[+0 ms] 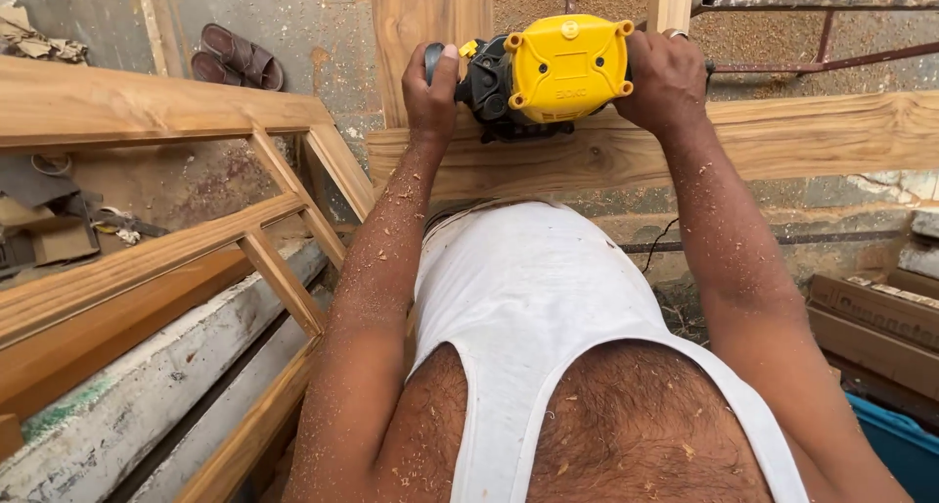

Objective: The person uses a handheld router to cut grooves and shape the edges of various wooden frame components.

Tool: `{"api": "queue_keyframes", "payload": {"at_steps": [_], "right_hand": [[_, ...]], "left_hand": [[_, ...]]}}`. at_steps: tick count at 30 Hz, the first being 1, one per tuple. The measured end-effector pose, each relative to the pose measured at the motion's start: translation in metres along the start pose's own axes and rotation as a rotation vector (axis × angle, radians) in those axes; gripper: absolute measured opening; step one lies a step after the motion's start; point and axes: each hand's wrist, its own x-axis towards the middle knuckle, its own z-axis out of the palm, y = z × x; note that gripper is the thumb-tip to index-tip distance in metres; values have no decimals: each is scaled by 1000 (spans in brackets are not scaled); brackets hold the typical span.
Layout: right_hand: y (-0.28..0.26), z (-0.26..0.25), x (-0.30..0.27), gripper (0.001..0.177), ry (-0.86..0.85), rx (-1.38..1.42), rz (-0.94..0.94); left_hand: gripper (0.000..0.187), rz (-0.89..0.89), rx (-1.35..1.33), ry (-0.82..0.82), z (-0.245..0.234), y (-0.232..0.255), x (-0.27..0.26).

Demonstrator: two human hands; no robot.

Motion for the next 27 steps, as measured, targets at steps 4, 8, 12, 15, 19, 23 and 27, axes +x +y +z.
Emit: {"api": "queue_keyframes", "payload": {"at_steps": [4, 8, 12, 15, 19, 23, 27], "right_hand": [[6, 1, -2, 23, -28, 12, -17], [5, 2, 2, 19, -25, -66, -40], [0, -1, 2, 18, -81, -9, -37], [-10, -5, 1, 18, -108, -21, -20], [-16, -13, 4, 22, -64, 18, -32], [-21, -15, 7, 26, -105, 6, -16], [-27, -15, 8, 27, -89, 47, -5]], "left_hand": [[28, -4, 7, 9, 3, 1, 0], [29, 4, 30, 30, 1, 0, -8], [29, -7, 49, 59, -6, 1, -23], [28, -5, 88, 74, -14, 3, -33], [28, -55, 39, 56, -18, 4, -37], [28, -63, 50, 49, -21, 5, -36], [28, -70, 52, 45, -25, 9, -34]]}}
